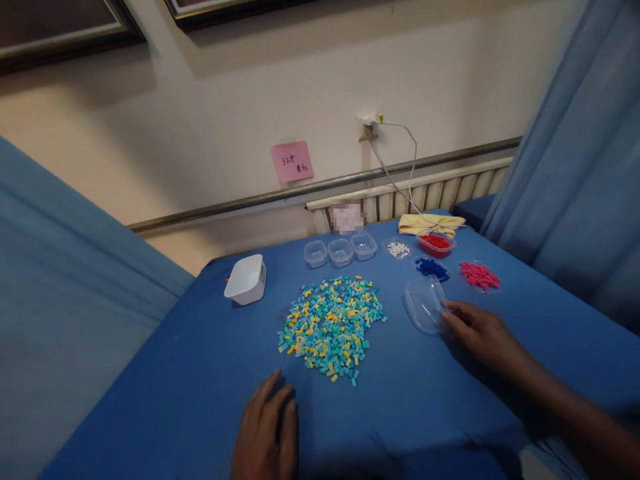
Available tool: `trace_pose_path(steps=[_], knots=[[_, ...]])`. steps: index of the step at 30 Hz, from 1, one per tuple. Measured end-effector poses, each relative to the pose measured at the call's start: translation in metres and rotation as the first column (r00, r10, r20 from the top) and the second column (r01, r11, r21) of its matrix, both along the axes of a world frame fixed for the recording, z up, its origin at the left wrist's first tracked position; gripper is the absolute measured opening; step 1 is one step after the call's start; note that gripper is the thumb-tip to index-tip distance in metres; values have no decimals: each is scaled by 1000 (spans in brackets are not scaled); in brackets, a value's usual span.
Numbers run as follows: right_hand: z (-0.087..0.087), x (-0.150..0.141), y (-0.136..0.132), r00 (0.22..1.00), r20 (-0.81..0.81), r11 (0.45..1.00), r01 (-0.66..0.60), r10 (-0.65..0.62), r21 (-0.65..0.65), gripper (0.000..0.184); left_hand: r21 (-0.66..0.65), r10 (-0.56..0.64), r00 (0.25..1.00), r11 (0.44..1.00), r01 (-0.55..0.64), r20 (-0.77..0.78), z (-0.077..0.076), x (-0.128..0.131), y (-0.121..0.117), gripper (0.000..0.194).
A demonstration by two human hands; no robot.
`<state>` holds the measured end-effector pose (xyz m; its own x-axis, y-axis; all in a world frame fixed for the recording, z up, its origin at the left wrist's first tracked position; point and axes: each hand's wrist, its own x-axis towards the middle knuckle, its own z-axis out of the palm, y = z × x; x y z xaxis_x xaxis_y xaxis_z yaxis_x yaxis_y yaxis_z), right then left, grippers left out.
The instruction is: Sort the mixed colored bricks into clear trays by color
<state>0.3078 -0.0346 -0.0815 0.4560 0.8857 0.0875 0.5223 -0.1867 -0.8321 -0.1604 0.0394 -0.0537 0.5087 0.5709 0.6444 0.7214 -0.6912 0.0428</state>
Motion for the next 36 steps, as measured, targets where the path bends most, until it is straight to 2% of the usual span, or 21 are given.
trace_pose_path(steps=[2,5,7,10,13,20,23,26,30,34,36], knots=[[-4,4,16,991,131,999,18,-22,34,59,-16,27,1000,999,-27,-3,-4,-1,2,22],[-14,1,30,920,381,986,31,-92,162,59,-20,44,999,999,-44,-6,-12,2,1,22],[-20,-4,31,858,511,975,-70,-49,211,53,-22,48,999,999,-48,5,-14,4,-1,23],[-24,-12,27,778,621,955,-247,96,162,42,-48,67,998,997,-66,22,-14,6,-3,23],[-24,-14,24,756,635,953,-286,159,101,39,-85,78,997,993,-76,11,-11,7,-3,23],[-23,-8,24,786,597,956,-274,159,107,40,-155,48,999,987,-49,-14,-3,16,-11,24],[-25,-6,23,779,604,953,-285,169,102,42,-178,-75,996,982,65,-49,10,36,-20,32],[-28,-5,23,776,607,949,-296,171,111,42,-292,-215,958,944,153,-191,25,63,-22,48],[-34,-2,25,774,609,945,-305,174,117,41,-409,-362,865,889,208,-347,30,93,0,67],[-39,1,26,771,613,944,-308,175,118,41,-504,-434,802,841,197,-411,24,108,33,63],[-39,2,27,767,617,943,-312,176,119,41,-510,-430,799,840,183,-421,22,112,48,60]])
